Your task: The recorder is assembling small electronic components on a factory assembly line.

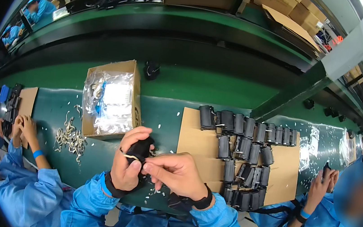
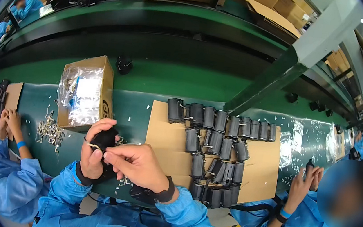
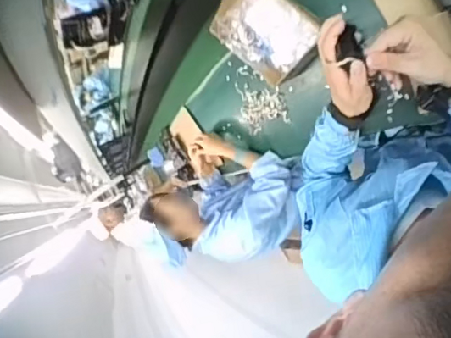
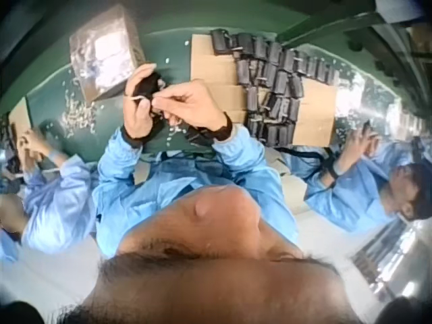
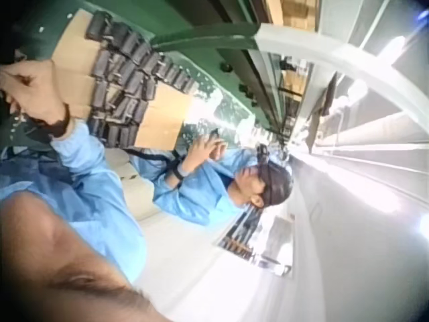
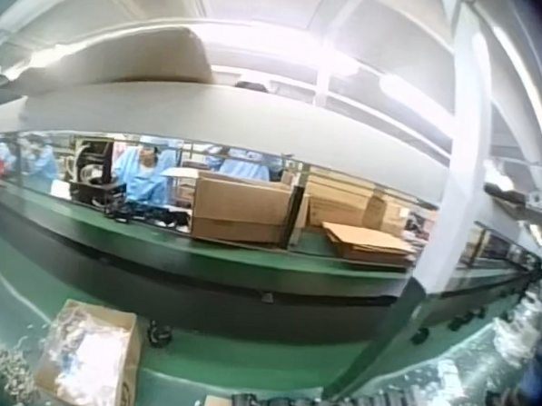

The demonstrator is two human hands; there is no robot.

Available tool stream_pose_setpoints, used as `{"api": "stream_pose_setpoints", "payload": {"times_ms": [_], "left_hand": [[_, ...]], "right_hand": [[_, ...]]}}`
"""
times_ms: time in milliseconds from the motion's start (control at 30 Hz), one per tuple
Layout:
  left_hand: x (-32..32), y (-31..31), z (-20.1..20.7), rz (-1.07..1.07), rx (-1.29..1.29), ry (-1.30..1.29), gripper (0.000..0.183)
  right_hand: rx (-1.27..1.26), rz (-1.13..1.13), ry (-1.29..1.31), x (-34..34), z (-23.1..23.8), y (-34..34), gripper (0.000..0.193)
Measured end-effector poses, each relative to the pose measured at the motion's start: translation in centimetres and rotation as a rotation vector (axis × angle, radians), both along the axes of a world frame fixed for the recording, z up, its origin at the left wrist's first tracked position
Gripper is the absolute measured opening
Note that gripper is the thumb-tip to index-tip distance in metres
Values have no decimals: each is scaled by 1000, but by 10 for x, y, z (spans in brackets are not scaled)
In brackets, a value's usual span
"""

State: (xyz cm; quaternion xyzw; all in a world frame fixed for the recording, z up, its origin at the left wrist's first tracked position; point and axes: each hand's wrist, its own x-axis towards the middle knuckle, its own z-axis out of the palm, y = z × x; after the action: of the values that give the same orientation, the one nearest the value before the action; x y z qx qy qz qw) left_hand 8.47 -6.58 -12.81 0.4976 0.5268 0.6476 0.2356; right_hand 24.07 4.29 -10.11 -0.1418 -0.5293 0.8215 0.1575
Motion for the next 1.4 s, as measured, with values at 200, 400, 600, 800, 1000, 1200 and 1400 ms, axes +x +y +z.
{"api": "stream_pose_setpoints", "payload": {"times_ms": [200,400,600,800,1000,1200,1400], "left_hand": [[2,7,-2,-70,-29,47,63],[3,8,-6,-48,-55,-22,63],[0,2,-4,149,-17,161,64],[1,2,-3,91,-21,174,63],[2,-3,0,61,-11,174,63],[-3,-1,-2,-180,11,200,65],[-4,2,-2,-25,12,126,60]], "right_hand": [[-113,113,-48,8,-8,16,16],[-204,-3,10,3,-11,7,15],[-98,-50,-21,-2,-4,-5,15],[-7,-100,-90,10,-3,1,18],[116,-140,-16,8,3,-4,13],[-214,136,-46,14,-8,17,9],[19,-62,-13,5,2,1,12]]}}
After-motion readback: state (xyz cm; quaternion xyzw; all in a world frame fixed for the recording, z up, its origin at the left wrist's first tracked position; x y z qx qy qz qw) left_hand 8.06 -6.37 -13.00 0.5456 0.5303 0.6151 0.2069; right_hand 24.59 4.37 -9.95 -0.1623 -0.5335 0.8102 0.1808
